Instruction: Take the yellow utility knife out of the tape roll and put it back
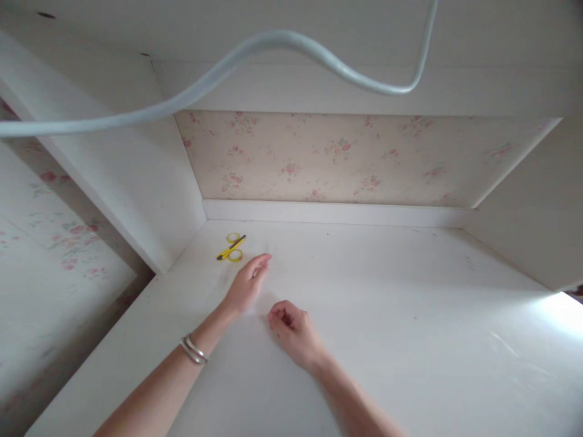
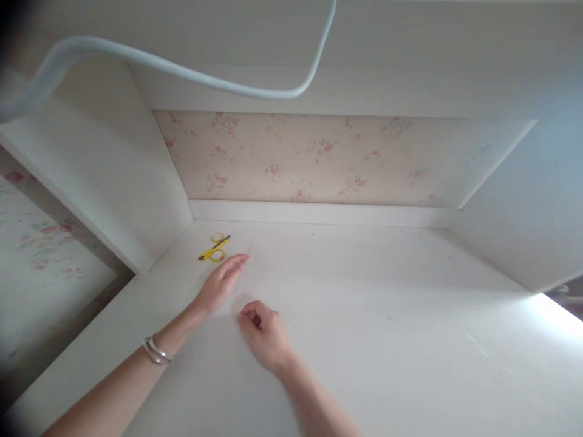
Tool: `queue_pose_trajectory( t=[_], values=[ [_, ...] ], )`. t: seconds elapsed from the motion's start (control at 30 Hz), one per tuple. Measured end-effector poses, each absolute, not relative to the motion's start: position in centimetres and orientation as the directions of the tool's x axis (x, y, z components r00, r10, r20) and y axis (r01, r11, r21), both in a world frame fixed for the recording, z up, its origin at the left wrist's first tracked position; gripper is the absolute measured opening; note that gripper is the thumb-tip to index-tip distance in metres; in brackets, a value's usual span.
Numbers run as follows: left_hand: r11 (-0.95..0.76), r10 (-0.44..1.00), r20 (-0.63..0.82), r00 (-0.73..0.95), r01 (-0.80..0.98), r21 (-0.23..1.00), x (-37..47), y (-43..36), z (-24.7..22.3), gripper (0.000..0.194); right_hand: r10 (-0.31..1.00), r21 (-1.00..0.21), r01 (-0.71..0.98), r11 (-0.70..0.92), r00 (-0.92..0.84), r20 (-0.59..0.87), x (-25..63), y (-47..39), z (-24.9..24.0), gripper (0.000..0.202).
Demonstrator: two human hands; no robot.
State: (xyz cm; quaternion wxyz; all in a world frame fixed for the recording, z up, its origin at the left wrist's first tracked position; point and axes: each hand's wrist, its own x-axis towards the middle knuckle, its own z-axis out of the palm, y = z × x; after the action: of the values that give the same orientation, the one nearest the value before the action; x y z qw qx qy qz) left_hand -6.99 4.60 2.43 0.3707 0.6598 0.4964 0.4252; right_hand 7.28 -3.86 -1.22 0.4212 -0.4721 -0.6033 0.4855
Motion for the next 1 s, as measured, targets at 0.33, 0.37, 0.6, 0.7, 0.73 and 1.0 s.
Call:
queue_pose_trajectory(
  t=[0.33,0.37,0.6,0.7,0.73,1.0],
  values=[
    [0.36,0.905,-0.268,0.332,-0.26,0.896,-0.2,-1.7,2.2,0.047,0.987,-0.979,-0.199,-0.053,-0.162,-0.021,8.3,-3.2,-1.0,0.05],
    [0.371,0.895,-0.274,0.351,-0.247,0.895,-0.5,-1.6,2.1,0.047,0.984,-0.978,-0.2,-0.056,-0.177,-0.02,8.2,-3.1,-1.2,0.054],
    [0.357,0.869,-0.241,0.432,-0.21,0.91,-1.5,-1.2,1.6,0.045,0.972,-0.992,-0.122,-0.04,-0.233,-0.01,8.1,-3.2,-1.0,0.063],
    [0.344,0.87,-0.241,0.429,-0.178,0.922,-1.5,-1.1,1.4,0.036,0.976,-1.0,-0.024,-0.009,-0.219,-0.003,8.2,-3.3,-0.3,0.06],
    [0.347,0.866,-0.245,0.435,-0.172,0.922,-1.5,-1.0,1.3,0.034,0.976,-1.0,-0.004,-0.006,-0.219,-0.005,8.2,-3.4,-0.1,0.061],
    [0.336,0.841,-0.24,0.485,-0.12,0.934,-1.7,-0.8,1.4,0.029,0.976,-0.999,-0.037,-0.037,-0.215,-0.028,8.2,-3.5,-1.0,0.062]
  ],
)
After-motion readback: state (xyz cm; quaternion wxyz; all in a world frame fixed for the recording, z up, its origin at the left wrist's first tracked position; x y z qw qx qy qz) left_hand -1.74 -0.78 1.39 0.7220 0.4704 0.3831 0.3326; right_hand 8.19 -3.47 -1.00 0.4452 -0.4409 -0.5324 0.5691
